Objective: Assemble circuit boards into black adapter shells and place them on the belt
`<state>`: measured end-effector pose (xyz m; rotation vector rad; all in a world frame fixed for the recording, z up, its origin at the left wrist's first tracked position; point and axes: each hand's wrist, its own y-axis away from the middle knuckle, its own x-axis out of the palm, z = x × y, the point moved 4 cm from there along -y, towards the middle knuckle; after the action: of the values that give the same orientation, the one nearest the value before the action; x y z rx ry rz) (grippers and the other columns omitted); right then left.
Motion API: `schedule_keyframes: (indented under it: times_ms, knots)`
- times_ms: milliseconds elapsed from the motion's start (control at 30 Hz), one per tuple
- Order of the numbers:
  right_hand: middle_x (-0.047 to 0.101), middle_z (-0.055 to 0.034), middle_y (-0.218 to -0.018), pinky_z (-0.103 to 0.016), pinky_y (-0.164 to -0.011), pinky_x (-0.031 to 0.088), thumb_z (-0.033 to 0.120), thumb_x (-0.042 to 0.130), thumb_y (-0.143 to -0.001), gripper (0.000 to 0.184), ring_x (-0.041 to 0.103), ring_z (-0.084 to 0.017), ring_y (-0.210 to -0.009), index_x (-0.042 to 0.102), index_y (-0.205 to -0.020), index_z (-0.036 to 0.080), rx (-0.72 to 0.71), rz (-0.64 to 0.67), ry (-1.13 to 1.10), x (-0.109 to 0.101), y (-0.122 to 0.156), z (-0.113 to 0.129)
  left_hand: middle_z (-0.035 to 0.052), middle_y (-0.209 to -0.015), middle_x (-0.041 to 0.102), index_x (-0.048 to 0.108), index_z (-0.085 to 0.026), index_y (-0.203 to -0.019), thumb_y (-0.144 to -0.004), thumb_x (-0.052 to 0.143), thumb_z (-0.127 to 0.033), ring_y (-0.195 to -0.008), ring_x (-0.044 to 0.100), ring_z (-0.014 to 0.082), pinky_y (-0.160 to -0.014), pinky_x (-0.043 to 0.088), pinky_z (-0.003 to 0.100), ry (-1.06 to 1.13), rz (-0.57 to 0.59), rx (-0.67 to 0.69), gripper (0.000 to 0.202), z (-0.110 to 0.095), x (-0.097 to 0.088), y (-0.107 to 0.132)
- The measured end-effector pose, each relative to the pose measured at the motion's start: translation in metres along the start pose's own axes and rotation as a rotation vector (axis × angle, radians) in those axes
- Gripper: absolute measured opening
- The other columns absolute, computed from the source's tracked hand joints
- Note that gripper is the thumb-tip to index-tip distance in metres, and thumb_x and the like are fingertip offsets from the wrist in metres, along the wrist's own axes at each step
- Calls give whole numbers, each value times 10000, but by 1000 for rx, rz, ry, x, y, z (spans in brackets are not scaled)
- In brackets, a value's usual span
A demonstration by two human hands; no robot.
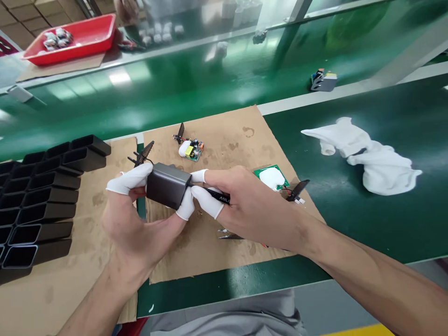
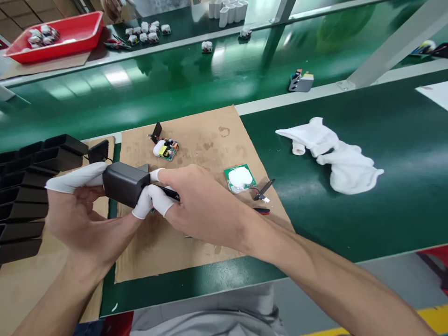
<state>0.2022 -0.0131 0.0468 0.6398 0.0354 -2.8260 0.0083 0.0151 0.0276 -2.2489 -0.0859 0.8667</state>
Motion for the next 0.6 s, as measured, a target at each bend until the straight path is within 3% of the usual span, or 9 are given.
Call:
schedule_keyframes:
  times_ms: [200,367,500,600]
  knots:
    - [638,49,-749,-285,-593,336,187,537,-1089,294,433,-130,-655,719,-861,222,-24,2,-37,1,-2,0,69,-1215,735,645,-259,-1372,-828,927,-357,-954,767,272,-831,668,479,-16,8,-21,621,1,0,0]
    - [674,55,-733,-292,-585,309,183,577,-1059,181,469,-131,-614,747,-1021,230,52,-32,52,-2,0,2,60,-1118,768,654,-247,-1354,-810,927,-376,-836,756,242,-778,655,442,-35,7,-39,622,4,4,0]
    - [639,69,-703,-285,-582,322,210,592,-1058,163,471,-132,-604,742,-1011,249,31,34,58,-20,1,0,42,-1060,761,641,-228,-1326,-808,920,-371,-879,784,234,-774,662,389,90,18,-124,605,7,5,-6]
    - [633,36,-710,-310,-630,357,320,609,-1087,194,525,-166,-647,761,-992,246,33,-74,277,-43,-4,-11,28,-1038,759,620,-217,-1314,-832,897,-349,-871,793,204,-732,658,319,234,50,-228,571,9,5,-11]
